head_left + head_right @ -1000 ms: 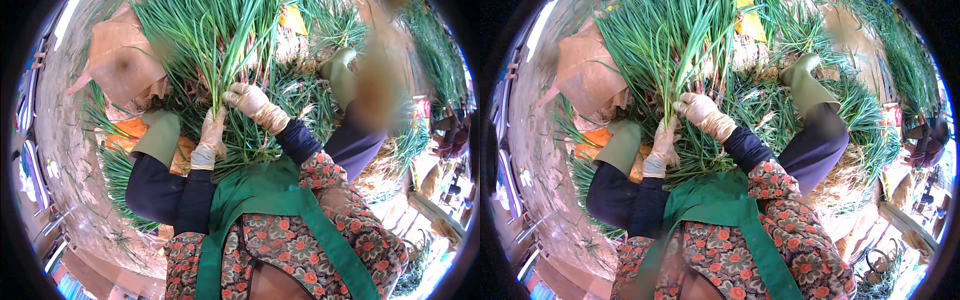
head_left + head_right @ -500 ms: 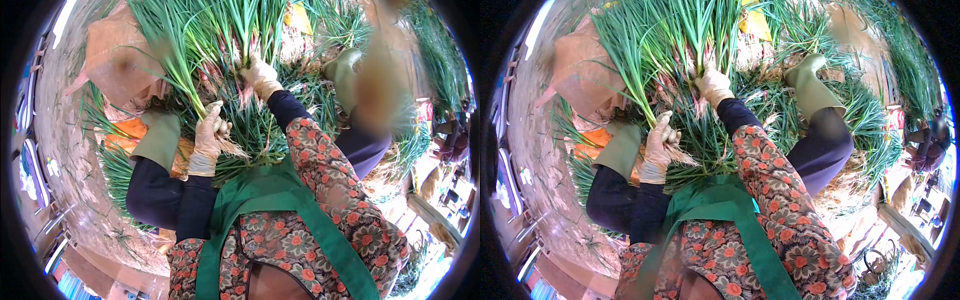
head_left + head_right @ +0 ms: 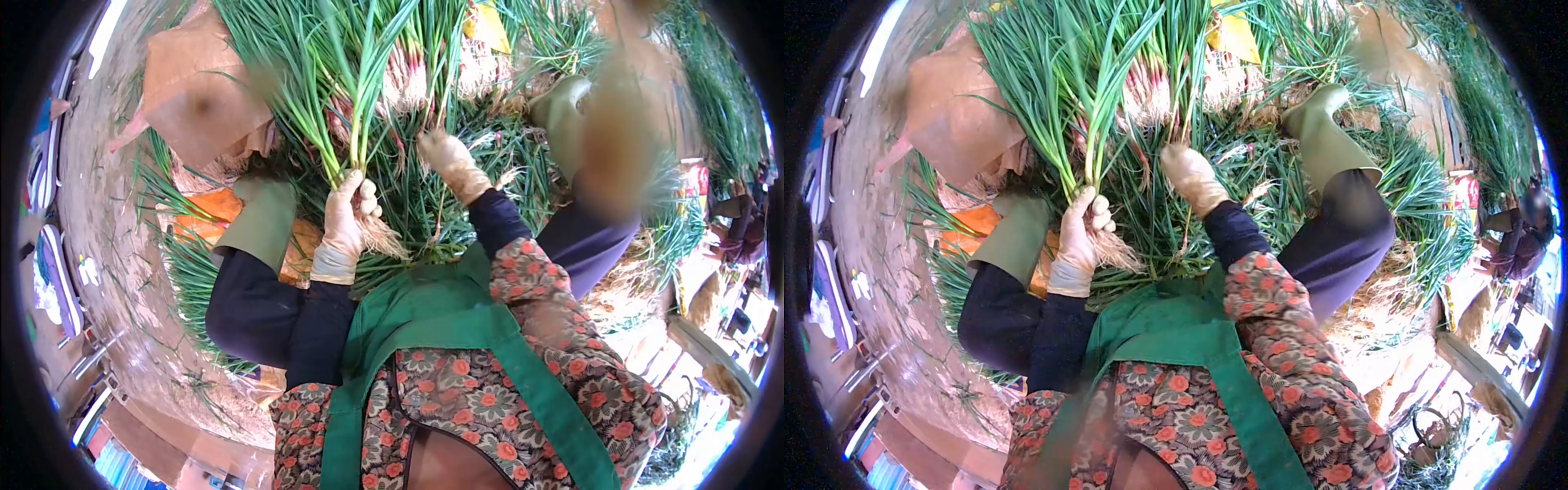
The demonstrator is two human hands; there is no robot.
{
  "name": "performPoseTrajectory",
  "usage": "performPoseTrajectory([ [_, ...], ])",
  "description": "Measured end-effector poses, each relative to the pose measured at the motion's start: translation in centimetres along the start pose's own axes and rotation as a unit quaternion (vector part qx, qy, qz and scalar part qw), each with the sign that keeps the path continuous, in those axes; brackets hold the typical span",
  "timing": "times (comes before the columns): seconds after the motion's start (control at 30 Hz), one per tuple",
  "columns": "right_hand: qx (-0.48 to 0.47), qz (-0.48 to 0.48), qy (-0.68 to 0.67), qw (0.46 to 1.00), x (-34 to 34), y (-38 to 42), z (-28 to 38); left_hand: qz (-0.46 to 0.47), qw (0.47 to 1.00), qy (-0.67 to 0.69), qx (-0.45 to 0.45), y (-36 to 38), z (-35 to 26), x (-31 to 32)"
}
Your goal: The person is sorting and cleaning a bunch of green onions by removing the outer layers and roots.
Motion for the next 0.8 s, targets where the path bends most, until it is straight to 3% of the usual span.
performPoseTrajectory([
  [0.03, -0.148, 0.141, 0.188, 0.961, 3.6, 0.8, -2.0, 0.033, 0.999, 0.019, -0.024, -0.1, -0.1, -0.5],
  [0.07, 0.06, 0.139, -0.122, 0.981, 0.9, 2.4, -0.4, 0.046, 0.996, 0.042, -0.063, -0.4, 0.1, -0.6],
  [0.1, 0.127, 0.084, -0.41, 0.899, 0.9, 2.9, 1.5, 0.038, 0.996, 0.033, -0.069, -0.4, 0.5, -0.8],
  [0.17, 0.142, 0.062, -0.593, 0.79, -3.4, 1.1, 5.5, 0.023, 0.997, 0.011, -0.079, -0.1, 0.5, 0.1],
  [0.2, 0.157, 0.017, -0.695, 0.701, -3.4, -0.2, 6.8, 0.062, 0.995, 0.009, -0.083, -0.6, 0.9, -0.8],
  [0.23, 0.156, -0.01, -0.734, 0.661, -3.5, -1.6, 7.4, -0.005, 0.998, -0.005, -0.063, -0.6, 1.3, -0.3],
  [0.3, 0.106, -0.082, -0.549, 0.825, -4.2, -3.4, 7.9, -0.103, 0.992, -0.007, -0.079, 0.6, 1.3, 1.9],
  [0.33, 0.113, -0.147, -0.399, 0.898, -3.5, -3.9, 7.7, -0.107, 0.99, 0.011, -0.09, 0.5, 1.5, 2.0],
  [0.43, 0.218, -0.237, -0.548, 0.772, -2.7, -2.8, 5.7, 0.207, 0.958, 0.155, -0.12, -1.1, 1.3, -0.5],
  [0.47, 0.287, -0.26, -0.614, 0.688, -1.2, -2.4, 2.8, 0.254, 0.939, 0.185, -0.141, 0.0, 0.8, 0.6],
  [0.5, 0.246, -0.181, -0.637, 0.708, -1.4, -1.0, 1.9, 0.291, 0.928, 0.182, -0.142, 0.2, 0.7, 0.6],
  [0.57, 0.222, -0.026, -0.769, 0.598, -2.6, -1.4, 5.4, 0.257, 0.944, 0.16, -0.134, 0.6, 0.9, 1.1],
  [0.6, 0.185, -0.043, -0.779, 0.597, -4.1, -1.3, 7.9, 0.261, 0.942, 0.157, -0.141, 0.6, 1.3, 0.9],
  [0.63, 0.16, -0.024, -0.842, 0.515, -4.7, -1.9, 9.8, 0.27, 0.94, 0.151, -0.144, 0.2, 1.5, 0.7],
  [0.7, 0.11, -0.11, -0.807, 0.57, -3.6, -3.1, 10.6, 0.305, 0.923, 0.179, -0.153, 0.0, 1.3, 0.7],
  [0.8, 0.165, -0.117, -0.705, 0.68, -2.4, -3.4, 10.2, 0.354, 0.899, 0.222, -0.134, -0.5, 1.4, 0.3],
])
Point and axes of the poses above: each hand's wrist, its own y-axis away from the middle knuckle, its own x-axis out of the palm, z = x × y, the point moved 3 cm from there along -y, towards the middle knuckle, and after that the axes turned 14 degrees about -x, right-handed, at the moved point
